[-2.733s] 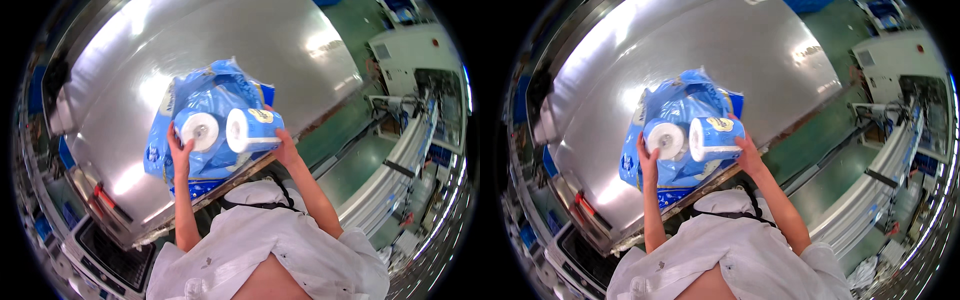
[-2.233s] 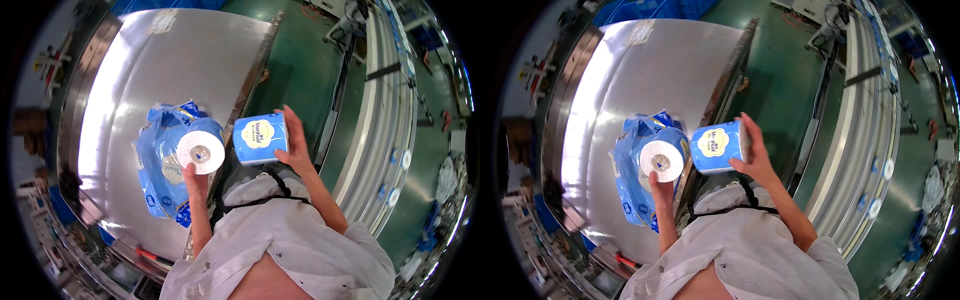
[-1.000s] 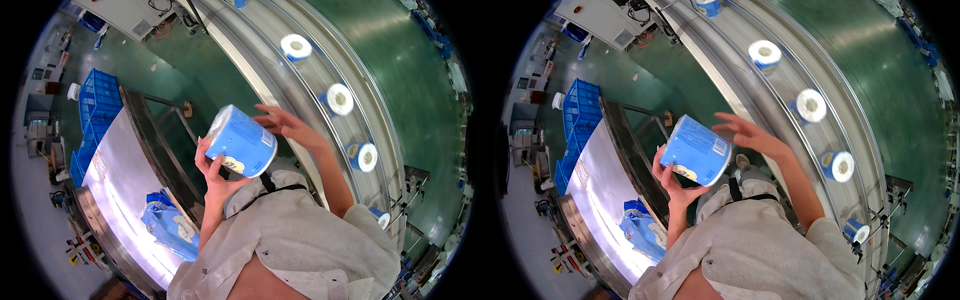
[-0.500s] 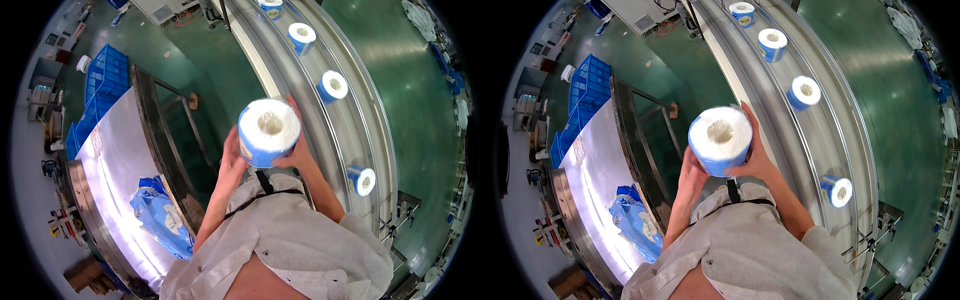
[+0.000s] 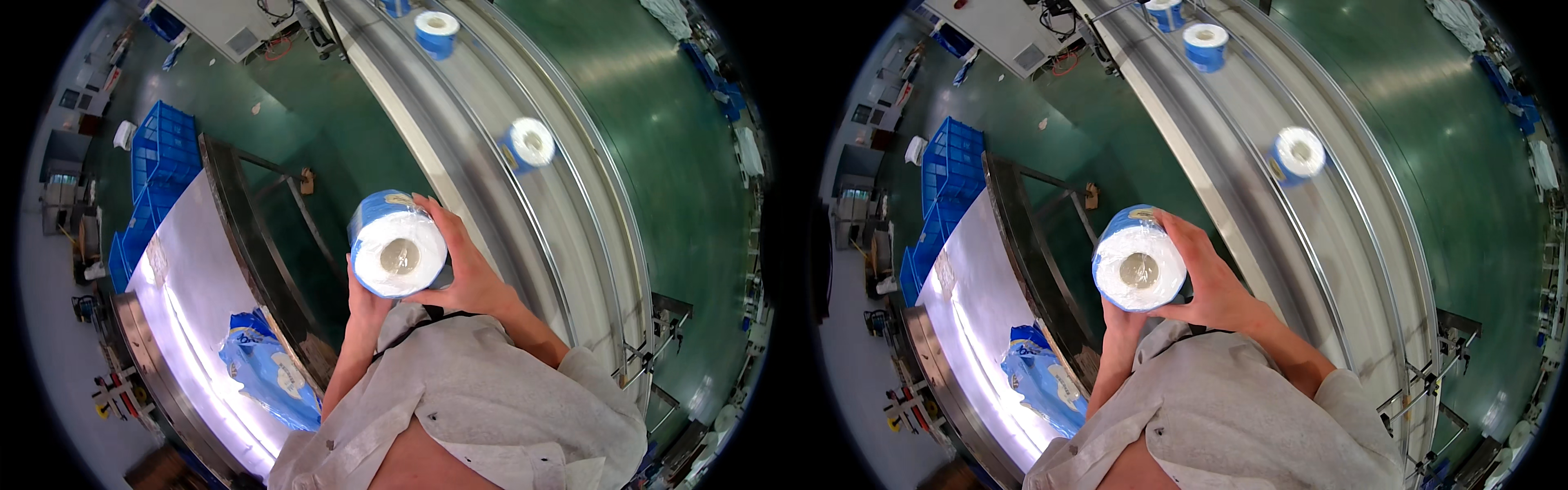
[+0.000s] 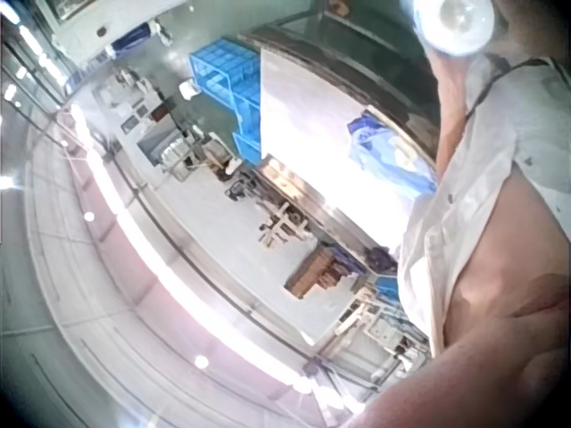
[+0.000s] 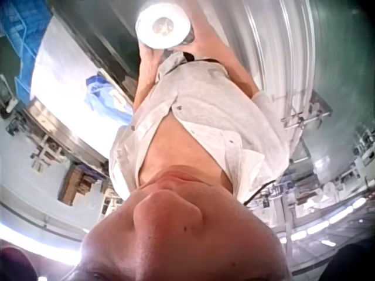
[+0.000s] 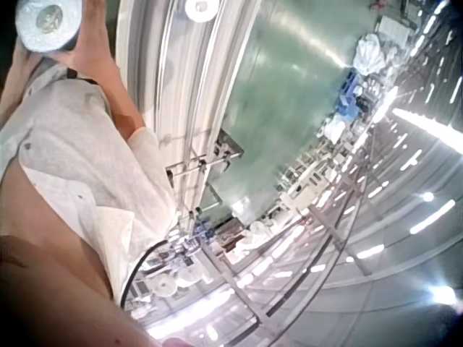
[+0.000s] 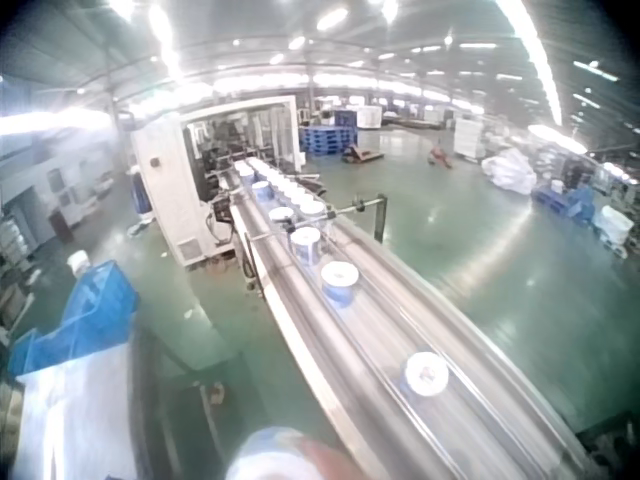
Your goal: The person removes rolls of toilet paper from a large plastic pack by hand and places them one by one onto a moving conveyor belt.
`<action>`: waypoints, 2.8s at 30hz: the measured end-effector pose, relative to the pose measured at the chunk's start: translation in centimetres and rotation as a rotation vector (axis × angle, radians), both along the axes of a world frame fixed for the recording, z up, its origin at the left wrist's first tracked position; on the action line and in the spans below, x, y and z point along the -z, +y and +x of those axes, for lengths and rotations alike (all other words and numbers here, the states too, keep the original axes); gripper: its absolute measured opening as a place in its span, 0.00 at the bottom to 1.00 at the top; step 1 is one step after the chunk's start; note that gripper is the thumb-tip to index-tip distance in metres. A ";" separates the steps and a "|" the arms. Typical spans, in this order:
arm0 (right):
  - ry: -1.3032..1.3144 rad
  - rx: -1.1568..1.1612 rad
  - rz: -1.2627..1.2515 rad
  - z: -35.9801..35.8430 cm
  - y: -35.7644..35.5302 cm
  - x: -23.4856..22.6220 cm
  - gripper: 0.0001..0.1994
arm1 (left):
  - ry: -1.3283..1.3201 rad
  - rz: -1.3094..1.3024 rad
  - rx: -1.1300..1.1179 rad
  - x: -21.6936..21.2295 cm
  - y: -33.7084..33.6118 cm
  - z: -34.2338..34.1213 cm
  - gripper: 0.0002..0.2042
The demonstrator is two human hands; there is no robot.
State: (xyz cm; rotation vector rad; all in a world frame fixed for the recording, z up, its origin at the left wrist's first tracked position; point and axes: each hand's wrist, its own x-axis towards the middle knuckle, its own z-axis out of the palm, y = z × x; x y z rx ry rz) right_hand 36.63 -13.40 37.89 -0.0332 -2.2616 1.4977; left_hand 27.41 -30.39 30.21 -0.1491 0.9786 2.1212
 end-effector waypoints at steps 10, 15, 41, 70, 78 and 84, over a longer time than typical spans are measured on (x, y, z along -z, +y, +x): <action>-0.142 0.087 -0.126 0.3 0.6 0.9 0.67 | 0.429 -0.120 -0.211 -1.0 1.8 0.9 0.46; -0.201 0.076 -0.222 -0.5 0.6 0.5 0.63 | 0.524 -0.157 -0.220 -0.8 1.3 0.7 0.44; -0.748 1.007 0.564 11.6 31.9 10.4 0.56 | 0.925 -0.768 0.282 3.7 -8.1 -2.4 0.14; -0.025 -1.280 0.610 -9.2 -40.3 13.4 0.36 | 0.256 -1.199 -0.234 18.3 -44.9 15.8 0.22; 0.250 -1.698 0.722 -5.8 -54.0 15.3 0.37 | 0.250 -0.683 -0.986 2.2 -43.8 24.3 0.12; -1.164 -1.738 0.006 1.7 -59.6 12.9 0.17 | 0.252 -1.605 -1.477 -3.2 -40.6 33.0 0.21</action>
